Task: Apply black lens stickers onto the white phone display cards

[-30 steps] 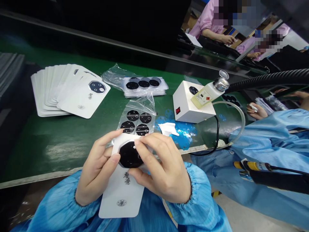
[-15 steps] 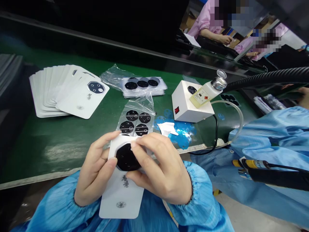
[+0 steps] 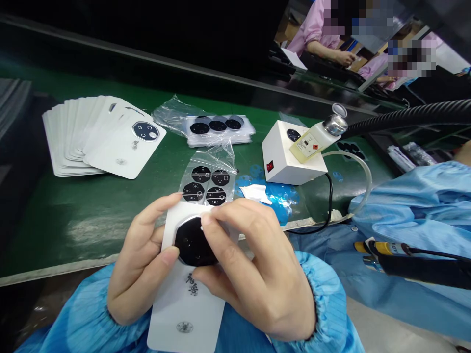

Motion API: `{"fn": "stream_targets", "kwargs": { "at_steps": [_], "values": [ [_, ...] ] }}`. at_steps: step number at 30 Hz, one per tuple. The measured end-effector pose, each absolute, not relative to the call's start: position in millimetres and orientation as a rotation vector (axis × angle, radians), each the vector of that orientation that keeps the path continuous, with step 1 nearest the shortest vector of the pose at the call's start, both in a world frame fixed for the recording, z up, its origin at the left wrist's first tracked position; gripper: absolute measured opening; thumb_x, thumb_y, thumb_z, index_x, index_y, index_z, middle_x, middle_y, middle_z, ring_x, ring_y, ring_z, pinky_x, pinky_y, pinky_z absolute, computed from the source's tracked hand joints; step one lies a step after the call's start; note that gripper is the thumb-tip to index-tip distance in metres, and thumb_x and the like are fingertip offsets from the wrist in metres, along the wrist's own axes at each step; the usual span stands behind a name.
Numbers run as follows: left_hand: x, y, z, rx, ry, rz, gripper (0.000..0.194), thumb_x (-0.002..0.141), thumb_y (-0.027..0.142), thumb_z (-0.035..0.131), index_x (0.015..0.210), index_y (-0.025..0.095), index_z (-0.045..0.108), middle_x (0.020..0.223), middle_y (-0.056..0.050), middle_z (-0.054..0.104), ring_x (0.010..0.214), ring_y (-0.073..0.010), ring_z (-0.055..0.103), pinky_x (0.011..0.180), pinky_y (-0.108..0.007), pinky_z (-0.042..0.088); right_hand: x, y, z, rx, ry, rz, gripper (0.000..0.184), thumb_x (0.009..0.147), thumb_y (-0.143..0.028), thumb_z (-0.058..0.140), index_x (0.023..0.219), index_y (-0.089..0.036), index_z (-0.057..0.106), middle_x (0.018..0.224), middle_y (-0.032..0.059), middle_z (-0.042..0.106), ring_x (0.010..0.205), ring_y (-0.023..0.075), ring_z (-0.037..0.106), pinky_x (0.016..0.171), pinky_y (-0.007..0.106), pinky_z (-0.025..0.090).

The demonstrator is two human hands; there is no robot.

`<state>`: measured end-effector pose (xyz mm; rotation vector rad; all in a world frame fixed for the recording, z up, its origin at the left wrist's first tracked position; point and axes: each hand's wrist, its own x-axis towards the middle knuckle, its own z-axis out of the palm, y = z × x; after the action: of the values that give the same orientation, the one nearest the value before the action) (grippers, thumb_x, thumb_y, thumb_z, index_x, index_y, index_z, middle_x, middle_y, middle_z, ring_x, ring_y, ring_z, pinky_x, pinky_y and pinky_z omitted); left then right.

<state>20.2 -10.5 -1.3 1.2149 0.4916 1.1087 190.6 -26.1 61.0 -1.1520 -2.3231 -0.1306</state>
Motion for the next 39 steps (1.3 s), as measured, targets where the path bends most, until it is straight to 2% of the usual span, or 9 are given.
{"fn": "stream_targets", "kwargs": {
  "at_steps": [4, 9, 12, 15, 19, 22, 29, 33, 39],
  "values": [
    [21.1, -12.3, 2.9, 1.159, 0.513, 1.1, 0.047, 0.092, 0.019, 0.039, 0.135, 0.036, 0.028, 0.107, -0.001, 0.067, 0.093, -0.0198, 0.065, 0.086, -0.036, 0.049, 190.8, -30.5, 66.1, -1.193, -2.331, -0.172, 0.04, 0.077, -0.027, 0.066, 0.111, -0.008, 0.057, 0.111, 0.0136, 0.052, 0.106, 0.0245, 0.052, 0.087, 0.041, 0.048],
    [22.0, -10.7, 3.8, 1.157, 0.542, 1.092, 0.047, 0.092, 0.02, 0.042, 0.135, 0.035, 0.031, 0.108, 0.0, 0.067, 0.107, -0.0218, 0.059, 0.094, -0.036, 0.045, 189.1, -33.5, 71.3, -1.234, -2.345, -0.178, 0.037, 0.078, -0.027, 0.065, 0.109, -0.006, 0.058, 0.11, 0.0147, 0.052, 0.105, 0.0237, 0.052, 0.085, 0.04, 0.05],
    [22.3, -9.5, 4.4, 1.169, 0.562, 1.082, 0.048, 0.092, 0.021, 0.042, 0.135, 0.037, 0.031, 0.103, 0.001, 0.068, 0.094, -0.0178, 0.064, 0.083, -0.029, 0.049, 188.6, -33.0, 71.6, -1.249, -2.345, -0.179, 0.036, 0.079, -0.027, 0.064, 0.108, -0.006, 0.058, 0.11, 0.0151, 0.051, 0.105, 0.0237, 0.052, 0.085, 0.038, 0.05],
    [22.7, -9.8, 4.8, 1.169, 0.56, 1.084, 0.049, 0.091, 0.02, 0.043, 0.136, 0.037, 0.032, 0.1, 0.002, 0.068, 0.079, -0.0144, 0.065, 0.078, -0.027, 0.051, 189.1, -32.2, 70.7, -1.248, -2.346, -0.198, 0.037, 0.08, -0.028, 0.063, 0.109, -0.006, 0.058, 0.11, 0.0153, 0.052, 0.105, 0.0243, 0.052, 0.084, 0.039, 0.051],
    [24.0, -10.7, 4.8, 1.165, 0.586, 1.082, 0.051, 0.09, 0.021, 0.046, 0.138, 0.033, 0.032, 0.106, -0.001, 0.067, 0.084, -0.017, 0.065, 0.077, -0.027, 0.052, 190.4, -31.8, 70.5, -1.253, -2.334, -0.21, 0.036, 0.081, -0.028, 0.061, 0.109, -0.007, 0.057, 0.109, 0.0152, 0.052, 0.104, 0.0245, 0.053, 0.082, 0.039, 0.051],
    [25.5, -9.7, 5.5, 1.15, 0.61, 1.051, 0.054, 0.089, 0.025, 0.047, 0.14, 0.027, 0.03, 0.109, -0.005, 0.067, 0.076, -0.0195, 0.066, 0.07, -0.032, 0.054, 190.5, -31.8, 71.2, -1.273, -2.333, -0.21, 0.035, 0.081, -0.028, 0.061, 0.109, -0.008, 0.057, 0.11, 0.0153, 0.052, 0.104, 0.0251, 0.052, 0.081, 0.04, 0.052],
    [26.4, -6.5, 6.9, 1.072, 0.589, 1.008, 0.057, 0.087, 0.023, 0.051, 0.139, 0.035, 0.031, 0.122, -0.004, 0.06, 0.069, -0.0158, 0.065, 0.06, -0.027, 0.054, 188.6, -31.3, 73.7, -1.316, -2.298, -0.222, 0.036, 0.08, -0.027, 0.063, 0.11, -0.008, 0.057, 0.109, 0.0164, 0.053, 0.102, 0.0266, 0.054, 0.081, 0.042, 0.051],
    [24.7, -6.6, 7.3, 1.07, 0.59, 0.993, 0.06, 0.086, 0.021, 0.052, 0.139, 0.036, 0.029, 0.11, -0.001, 0.065, 0.069, -0.0141, 0.063, 0.061, -0.024, 0.053, 189.0, -31.1, 74.3, -1.321, -2.296, -0.209, 0.037, 0.08, -0.028, 0.062, 0.111, -0.008, 0.056, 0.109, 0.0157, 0.053, 0.102, 0.0258, 0.054, 0.083, 0.043, 0.051],
    [24.7, -7.0, 11.2, 1.051, 0.567, 0.979, 0.06, 0.085, 0.02, 0.053, 0.135, 0.046, 0.031, 0.093, 0.003, 0.065, 0.061, -0.0095, 0.06, 0.051, -0.017, 0.049, 190.8, -31.8, 73.5, -1.311, -2.306, -0.217, 0.04, 0.081, -0.03, 0.062, 0.113, -0.008, 0.055, 0.11, 0.0159, 0.053, 0.104, 0.0263, 0.053, 0.083, 0.043, 0.051]
  ]
}}
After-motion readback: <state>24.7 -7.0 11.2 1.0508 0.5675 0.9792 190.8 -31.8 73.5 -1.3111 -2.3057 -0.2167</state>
